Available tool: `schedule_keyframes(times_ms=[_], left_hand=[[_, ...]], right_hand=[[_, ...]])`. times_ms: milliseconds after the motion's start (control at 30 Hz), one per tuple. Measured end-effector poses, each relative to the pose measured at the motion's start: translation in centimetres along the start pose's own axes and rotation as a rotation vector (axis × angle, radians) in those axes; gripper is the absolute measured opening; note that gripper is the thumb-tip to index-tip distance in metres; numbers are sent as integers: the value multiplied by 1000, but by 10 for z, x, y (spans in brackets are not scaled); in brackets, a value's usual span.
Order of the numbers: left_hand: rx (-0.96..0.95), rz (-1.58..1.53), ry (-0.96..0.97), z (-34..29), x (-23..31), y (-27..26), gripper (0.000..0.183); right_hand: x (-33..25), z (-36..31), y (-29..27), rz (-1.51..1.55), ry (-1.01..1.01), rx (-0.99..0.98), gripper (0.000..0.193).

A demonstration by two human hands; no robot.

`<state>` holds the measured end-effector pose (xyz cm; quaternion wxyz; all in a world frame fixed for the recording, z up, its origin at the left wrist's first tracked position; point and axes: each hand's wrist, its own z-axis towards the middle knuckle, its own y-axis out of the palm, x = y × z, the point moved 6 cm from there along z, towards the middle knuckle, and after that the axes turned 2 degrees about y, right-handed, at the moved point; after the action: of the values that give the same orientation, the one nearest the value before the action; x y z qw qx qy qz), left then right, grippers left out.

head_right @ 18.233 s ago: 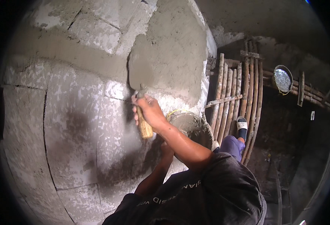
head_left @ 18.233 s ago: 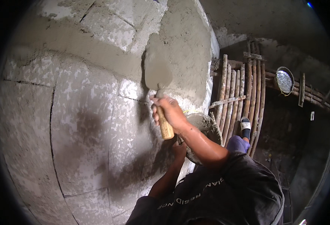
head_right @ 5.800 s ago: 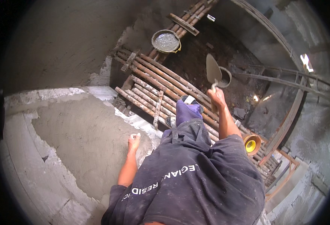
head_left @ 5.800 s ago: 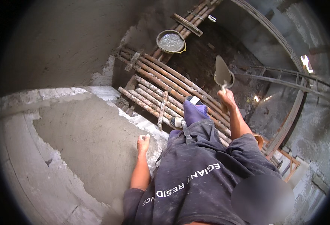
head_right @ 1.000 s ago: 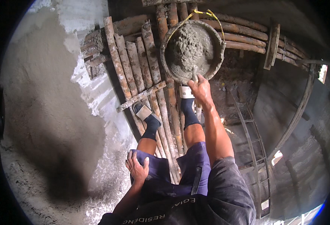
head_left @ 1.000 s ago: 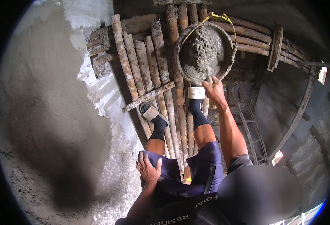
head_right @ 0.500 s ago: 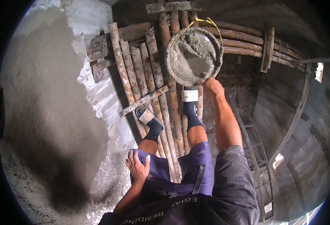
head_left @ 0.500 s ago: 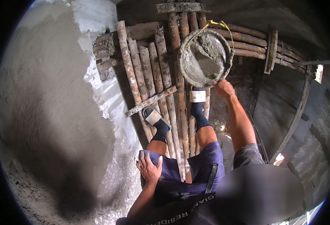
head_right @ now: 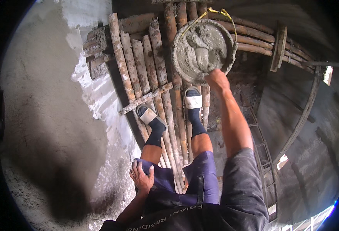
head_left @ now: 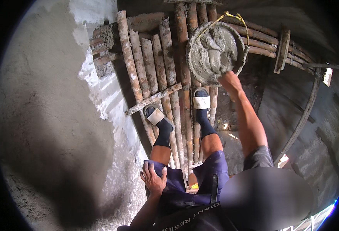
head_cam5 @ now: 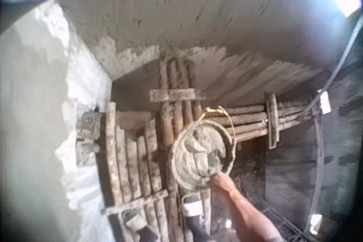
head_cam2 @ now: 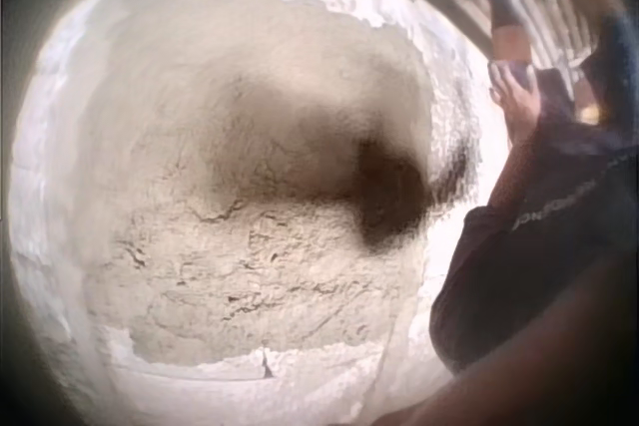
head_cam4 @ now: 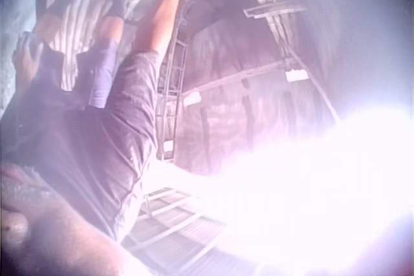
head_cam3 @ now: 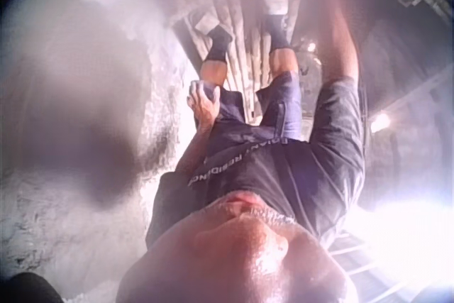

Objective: The person scoops wet cement from a bucket using a trowel and applies it to a curved concrete wall. They repeatedly smooth the surface with the trowel while standing on a bamboo scaffold.

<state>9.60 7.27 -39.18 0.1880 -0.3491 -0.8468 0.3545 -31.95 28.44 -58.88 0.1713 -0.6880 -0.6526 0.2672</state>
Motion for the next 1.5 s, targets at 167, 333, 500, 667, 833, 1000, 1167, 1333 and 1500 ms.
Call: schedule_keyframes(times_ms=[167, 333, 500, 667, 833, 1000, 1167, 1333, 1500], left_hand=[[-27, 40, 8, -3, 18, 3, 57], [-6, 94, 22, -3, 25, 6, 58], [42, -13, 11, -18, 21, -1, 60], [230, -147, 174, -55, 33, -107, 57], [852, -8, 232, -105, 9, -359, 53], [1427, 413, -136, -267, -18, -598, 59], [1631, 946, -464, -371, -22, -695, 58], [1551, 1052, -596, -363, -59, -721, 61], [1504, 1076, -729, -360, -77, -723, 68]], right_hand=[[-13, 15, 49, 554, 137, -68, 38], [3, -45, 20, 800, -76, -22, 29], [-5, -106, -30, 750, -51, -1, 37], [-52, -203, -90, 948, -251, -38, 41], [-151, -313, -162, 1360, -467, -329, 26], [-257, -378, -245, 1759, -673, -482, 28], [-297, -403, -340, 1804, -952, 19, 35], [-367, -411, -433, 1945, -853, 883, 31], [-494, -461, -430, 1580, -855, 1108, 14]])
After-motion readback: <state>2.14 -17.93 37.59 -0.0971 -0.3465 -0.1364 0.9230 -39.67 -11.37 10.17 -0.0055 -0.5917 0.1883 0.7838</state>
